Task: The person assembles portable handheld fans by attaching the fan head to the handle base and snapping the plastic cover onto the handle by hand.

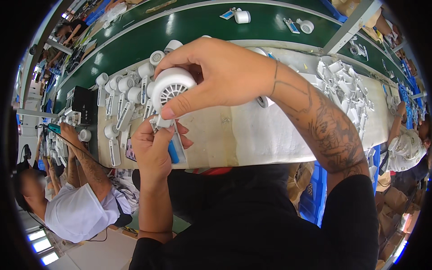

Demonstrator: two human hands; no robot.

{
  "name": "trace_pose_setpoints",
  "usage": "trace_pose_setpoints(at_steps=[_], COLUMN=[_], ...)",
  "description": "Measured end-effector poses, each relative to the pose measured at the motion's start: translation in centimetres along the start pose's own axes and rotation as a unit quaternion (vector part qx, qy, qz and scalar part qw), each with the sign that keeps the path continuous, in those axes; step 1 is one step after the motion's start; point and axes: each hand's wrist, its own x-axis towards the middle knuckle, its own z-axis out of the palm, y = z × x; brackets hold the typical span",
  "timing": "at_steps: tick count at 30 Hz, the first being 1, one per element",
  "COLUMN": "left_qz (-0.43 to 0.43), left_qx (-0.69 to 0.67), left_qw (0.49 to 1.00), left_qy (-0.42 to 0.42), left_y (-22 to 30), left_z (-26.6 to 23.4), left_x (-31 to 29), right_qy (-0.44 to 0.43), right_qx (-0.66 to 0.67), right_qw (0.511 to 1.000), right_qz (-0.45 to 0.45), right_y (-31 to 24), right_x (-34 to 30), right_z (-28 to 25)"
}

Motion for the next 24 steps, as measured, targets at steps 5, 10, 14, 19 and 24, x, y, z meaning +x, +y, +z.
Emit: trace_pose_setpoints(at_steps=[5, 10, 14, 19, 24], left_qz=[-0.057, -0.052, -0.062, -0.119, -0.101], left_qx=[0.028, 0.038, -0.022, -0.069, -0.117], left_qw=[0.996, 0.995, 0.994, 0.985, 0.984], left_qy=[-0.057, -0.077, -0.091, -0.104, -0.089], left_y=[-0.1, -0.5, -1.7, -3.4, -6.1], left_z=[0.2, -0.5, -1.1, -1.8, -3.9], left_x=[-0.3, -0.5, -0.1, 1.0, 0.4], right_qy=[-0.095, -0.187, -0.168, -0.178, -0.013], right_qx=[-0.103, -0.110, -0.126, -0.085, -0.100], right_qw=[0.989, 0.971, 0.971, 0.968, 0.991], right_qz=[0.040, 0.103, 0.119, 0.158, 0.085], right_y=[-0.5, -0.1, 0.9, 3.8, 6.2], right_x=[1.2, 3.0, 3.2, 3.6, 2.0], right_z=[-0.8, -0.6, -0.2, 0.4, -2.6])
